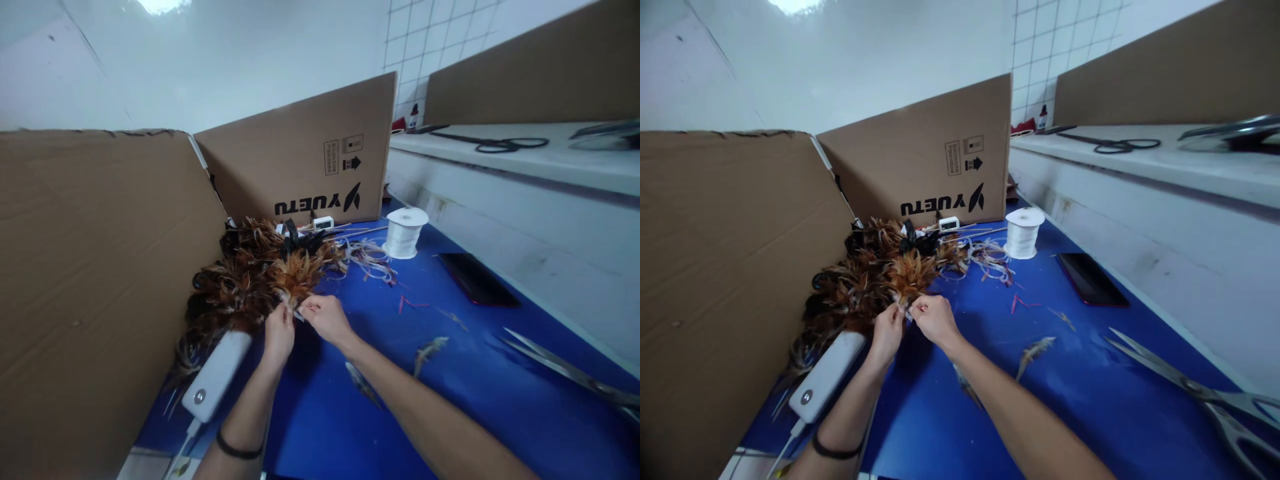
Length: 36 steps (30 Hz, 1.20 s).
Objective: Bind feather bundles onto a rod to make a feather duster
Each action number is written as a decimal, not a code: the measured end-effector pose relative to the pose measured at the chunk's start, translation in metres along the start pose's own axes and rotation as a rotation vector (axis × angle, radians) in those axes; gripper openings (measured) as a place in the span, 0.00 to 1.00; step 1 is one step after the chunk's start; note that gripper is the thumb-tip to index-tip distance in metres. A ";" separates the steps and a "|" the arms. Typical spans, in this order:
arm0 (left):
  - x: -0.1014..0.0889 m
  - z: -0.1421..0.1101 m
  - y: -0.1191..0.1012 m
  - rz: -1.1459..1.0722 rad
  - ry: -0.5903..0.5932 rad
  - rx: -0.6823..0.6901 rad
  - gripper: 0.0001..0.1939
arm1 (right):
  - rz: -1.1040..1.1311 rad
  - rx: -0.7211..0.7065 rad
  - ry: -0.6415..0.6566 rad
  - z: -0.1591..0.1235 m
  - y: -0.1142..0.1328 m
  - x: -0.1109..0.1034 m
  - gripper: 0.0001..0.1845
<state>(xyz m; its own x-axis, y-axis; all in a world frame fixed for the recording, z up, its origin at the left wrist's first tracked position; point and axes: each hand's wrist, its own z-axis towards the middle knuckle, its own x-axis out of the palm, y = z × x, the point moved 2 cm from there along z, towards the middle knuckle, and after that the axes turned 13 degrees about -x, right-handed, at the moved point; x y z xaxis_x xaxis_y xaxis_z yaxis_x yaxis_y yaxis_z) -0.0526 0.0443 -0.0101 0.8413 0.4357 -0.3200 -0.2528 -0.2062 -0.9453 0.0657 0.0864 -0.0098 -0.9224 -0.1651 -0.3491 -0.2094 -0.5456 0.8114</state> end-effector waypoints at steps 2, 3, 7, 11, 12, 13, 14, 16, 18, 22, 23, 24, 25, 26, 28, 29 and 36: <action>0.003 -0.005 -0.005 0.180 -0.093 0.130 0.07 | -0.032 -0.031 -0.038 0.000 0.000 -0.002 0.12; 0.006 -0.008 -0.007 0.234 -0.108 0.177 0.09 | -0.046 -0.044 -0.058 0.001 0.000 -0.003 0.14; 0.018 -0.020 -0.011 0.363 -0.108 0.316 0.16 | -0.041 -0.034 -0.109 0.002 0.002 -0.011 0.19; 0.024 -0.031 -0.014 0.480 -0.167 0.340 0.21 | 0.019 0.007 -0.138 0.002 0.006 -0.018 0.19; 0.025 -0.033 -0.016 0.489 -0.175 0.343 0.21 | 0.041 0.012 -0.146 0.003 0.006 -0.019 0.18; 0.026 -0.034 -0.018 0.491 -0.182 0.349 0.21 | 0.063 0.015 -0.154 0.003 0.006 -0.019 0.17; 0.026 -0.035 -0.020 0.489 -0.189 0.356 0.21 | 0.086 0.013 -0.162 0.003 0.005 -0.019 0.17; 0.026 -0.037 -0.025 0.478 -0.199 0.374 0.20 | 0.144 0.006 -0.175 0.004 0.004 -0.019 0.16; 0.025 -0.038 -0.031 0.469 -0.213 0.399 0.19 | 0.213 0.003 -0.182 0.006 0.005 -0.019 0.16; 0.019 -0.042 -0.045 0.418 -0.262 0.420 0.18 | 0.352 -0.044 -0.218 0.007 0.011 -0.022 0.13; 0.017 -0.043 -0.048 0.402 -0.264 0.416 0.18 | 0.376 -0.058 -0.225 0.007 0.013 -0.023 0.13; 0.016 -0.044 -0.051 0.386 -0.263 0.411 0.18 | 0.391 -0.065 -0.227 0.007 0.015 -0.024 0.12; 0.014 -0.044 -0.053 0.373 -0.259 0.411 0.18 | 0.400 -0.066 -0.225 0.007 0.016 -0.025 0.12; 0.012 -0.045 -0.055 0.365 -0.260 0.417 0.18 | 0.401 -0.060 -0.222 0.007 0.017 -0.025 0.12; 0.010 -0.046 -0.057 0.375 -0.275 0.448 0.17 | 0.377 -0.054 -0.223 0.007 0.018 -0.027 0.11; 0.009 -0.045 -0.057 0.393 -0.289 0.475 0.17 | 0.356 -0.071 -0.231 0.007 0.019 -0.028 0.10; 0.020 -0.041 -0.041 0.668 -0.406 0.710 0.17 | 0.174 -0.111 -0.302 0.004 0.017 -0.031 0.08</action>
<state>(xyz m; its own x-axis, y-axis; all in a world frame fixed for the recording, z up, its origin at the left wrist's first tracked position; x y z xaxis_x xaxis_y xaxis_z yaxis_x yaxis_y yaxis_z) -0.0056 0.0257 0.0252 0.2384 0.7106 -0.6620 -0.9377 -0.0091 -0.3475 0.0889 0.0854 0.0168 -0.9988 -0.0221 -0.0430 -0.0201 -0.6192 0.7850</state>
